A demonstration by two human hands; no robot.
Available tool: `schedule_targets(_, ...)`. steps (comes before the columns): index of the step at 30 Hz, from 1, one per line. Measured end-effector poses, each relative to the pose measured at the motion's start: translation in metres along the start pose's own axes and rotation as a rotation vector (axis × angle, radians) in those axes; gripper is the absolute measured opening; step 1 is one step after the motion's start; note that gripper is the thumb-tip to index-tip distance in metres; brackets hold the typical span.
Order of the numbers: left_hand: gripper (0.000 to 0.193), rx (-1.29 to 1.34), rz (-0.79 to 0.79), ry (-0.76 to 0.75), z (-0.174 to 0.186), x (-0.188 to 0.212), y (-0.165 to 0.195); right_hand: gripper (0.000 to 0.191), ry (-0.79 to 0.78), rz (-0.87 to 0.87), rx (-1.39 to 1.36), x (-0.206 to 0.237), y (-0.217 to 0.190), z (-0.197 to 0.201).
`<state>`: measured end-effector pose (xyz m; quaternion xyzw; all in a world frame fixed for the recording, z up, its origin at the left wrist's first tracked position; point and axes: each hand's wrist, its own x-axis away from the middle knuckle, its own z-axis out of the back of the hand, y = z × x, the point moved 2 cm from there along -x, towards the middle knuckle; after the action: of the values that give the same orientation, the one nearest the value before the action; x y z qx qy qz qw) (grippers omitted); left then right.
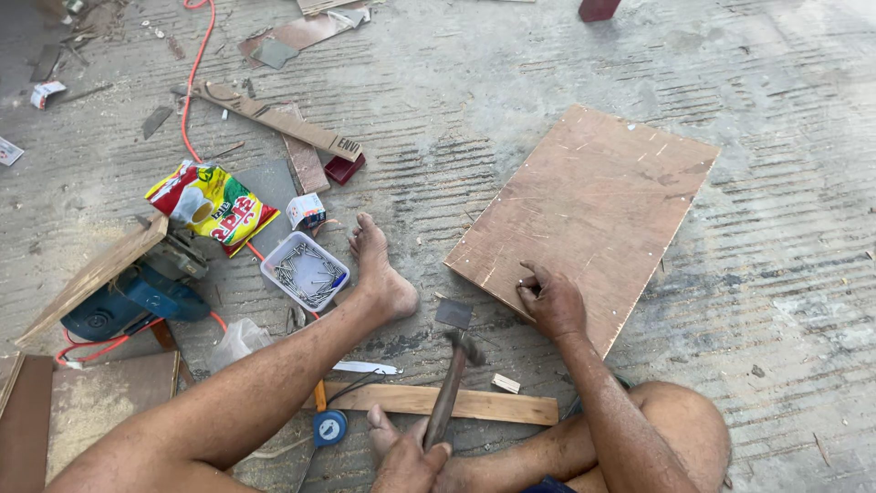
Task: The person sits on the floor and assembles a wooden box by hammering nails into the edges of a plywood panel. They repeatedly pick up nails, position them, and strike them with a hammer to secure the box structure.
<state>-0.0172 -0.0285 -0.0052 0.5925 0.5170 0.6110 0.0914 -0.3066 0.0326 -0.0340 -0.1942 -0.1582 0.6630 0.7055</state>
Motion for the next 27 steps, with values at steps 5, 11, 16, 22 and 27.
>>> schedule_targets(5,0.109,0.040,-0.005,-0.002,-0.005,0.006,-0.001,0.054,-0.018,-0.005,-0.012,0.002,0.005,-0.001)
schedule_targets(11,0.110,0.049,0.023,0.036,-0.011,0.015,-0.001,0.060,0.025,0.014,0.011,-0.004,0.009,-0.001)
schedule_targets(16,0.113,0.026,0.011,0.054,-0.015,0.011,-0.003,0.060,0.002,-0.003,0.001,-0.002,0.014,-0.006)
schedule_targets(22,0.113,0.000,0.056,0.047,-0.014,0.004,-0.005,0.060,-0.010,0.023,0.022,-0.005,0.020,-0.012)
schedule_targets(27,0.112,-0.010,0.042,0.032,-0.012,0.004,-0.003,0.063,0.067,0.067,0.022,-0.005,0.011,-0.004)
